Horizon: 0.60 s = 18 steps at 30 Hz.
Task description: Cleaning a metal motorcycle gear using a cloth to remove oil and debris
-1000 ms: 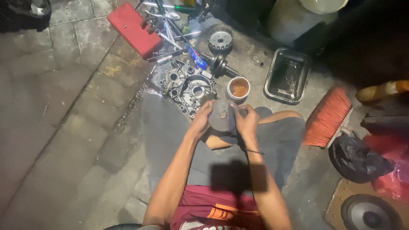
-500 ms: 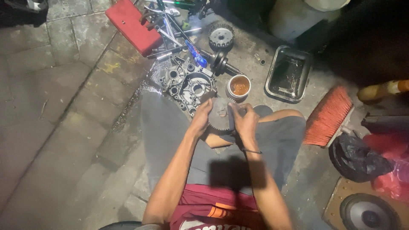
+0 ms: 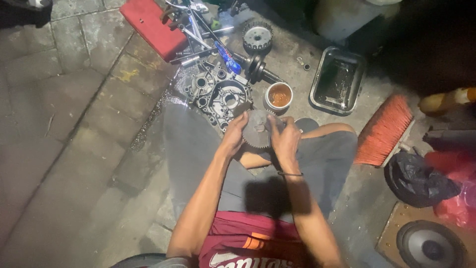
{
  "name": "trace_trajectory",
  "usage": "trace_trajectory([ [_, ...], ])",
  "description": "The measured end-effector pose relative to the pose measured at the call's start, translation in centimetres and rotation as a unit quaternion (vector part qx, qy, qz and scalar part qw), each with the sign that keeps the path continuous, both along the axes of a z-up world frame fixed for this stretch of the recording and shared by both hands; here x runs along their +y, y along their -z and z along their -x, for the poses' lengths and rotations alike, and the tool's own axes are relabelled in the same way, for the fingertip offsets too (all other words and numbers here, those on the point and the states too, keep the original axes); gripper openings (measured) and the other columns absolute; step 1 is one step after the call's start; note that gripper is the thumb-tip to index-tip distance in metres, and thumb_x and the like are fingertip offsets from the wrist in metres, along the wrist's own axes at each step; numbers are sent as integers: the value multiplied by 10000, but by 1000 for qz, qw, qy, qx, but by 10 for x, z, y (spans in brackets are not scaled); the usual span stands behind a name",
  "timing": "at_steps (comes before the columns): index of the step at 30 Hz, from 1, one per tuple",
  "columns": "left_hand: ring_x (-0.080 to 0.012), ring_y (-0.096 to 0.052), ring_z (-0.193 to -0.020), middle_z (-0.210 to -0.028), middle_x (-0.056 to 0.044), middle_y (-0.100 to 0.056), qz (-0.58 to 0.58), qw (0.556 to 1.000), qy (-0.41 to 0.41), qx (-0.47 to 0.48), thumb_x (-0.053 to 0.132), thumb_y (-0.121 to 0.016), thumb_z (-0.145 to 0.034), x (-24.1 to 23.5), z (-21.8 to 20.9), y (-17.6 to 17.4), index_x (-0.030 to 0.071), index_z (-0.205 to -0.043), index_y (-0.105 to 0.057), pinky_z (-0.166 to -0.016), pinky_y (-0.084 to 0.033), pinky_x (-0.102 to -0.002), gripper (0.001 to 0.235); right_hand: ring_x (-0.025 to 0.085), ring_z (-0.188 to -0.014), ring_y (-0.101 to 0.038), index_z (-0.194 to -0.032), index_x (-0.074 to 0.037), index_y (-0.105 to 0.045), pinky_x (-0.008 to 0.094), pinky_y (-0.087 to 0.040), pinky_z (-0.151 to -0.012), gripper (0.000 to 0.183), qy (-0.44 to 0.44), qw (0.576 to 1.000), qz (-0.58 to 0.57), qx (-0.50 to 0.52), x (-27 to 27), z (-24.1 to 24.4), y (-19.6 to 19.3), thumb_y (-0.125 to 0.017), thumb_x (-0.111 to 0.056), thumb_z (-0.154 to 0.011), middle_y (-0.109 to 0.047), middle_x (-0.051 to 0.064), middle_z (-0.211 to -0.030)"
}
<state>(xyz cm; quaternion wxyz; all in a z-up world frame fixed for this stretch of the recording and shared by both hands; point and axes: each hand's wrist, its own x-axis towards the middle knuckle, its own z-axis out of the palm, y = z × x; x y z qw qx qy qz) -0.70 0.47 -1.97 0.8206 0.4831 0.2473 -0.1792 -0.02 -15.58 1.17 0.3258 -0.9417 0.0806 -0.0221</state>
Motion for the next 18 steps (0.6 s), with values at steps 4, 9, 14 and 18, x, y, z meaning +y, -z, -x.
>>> trace_trajectory([
  [4, -399, -396, -1418, -1500, -229, -478, 33, 999, -38, 9, 427, -544, -1057, 0, 0, 0, 104, -1475, -522, -1153, -369, -550, 529, 468, -921, -722, -1011, -29, -664, 565, -536, -831, 573, -10, 1000, 17, 9, 0, -1, -3, -813, -561, -860, -733, 257, -905],
  [9, -414, -404, -1425, -1512, -249, -467, 11, 1000, -8, -10, 414, -499, -1089, 2, -2, 24, 97, -1481, -515, -1150, -374, -555, 504, 498, -986, -695, -1047, 21, -652, 562, -531, -871, 511, -13, 999, -32, 14, 4, 0, -10, -836, -422, -874, -709, 298, -972],
  [14, -406, -400, -1423, -1508, -244, -471, 30, 999, -17, 11, 465, -535, -1057, 3, -1, 16, 115, -1487, -505, -1159, -365, -550, 555, 466, -972, -708, -1016, 15, -687, 534, -540, -854, 365, 14, 998, -51, -26, -1, 0, 13, -800, -323, -936, -722, 264, -939],
  [18, -248, -687, -1101, -1188, -91, -720, 244, 959, -133, 49, 257, -760, -920, -12, -1, 47, 140, -1241, -703, -1001, -539, -440, 347, 441, -1052, -693, -1004, 8, -707, 518, -507, -930, 288, 64, 989, -130, -11, -1, -1, 8, -725, -280, -997, -737, 251, -971],
])
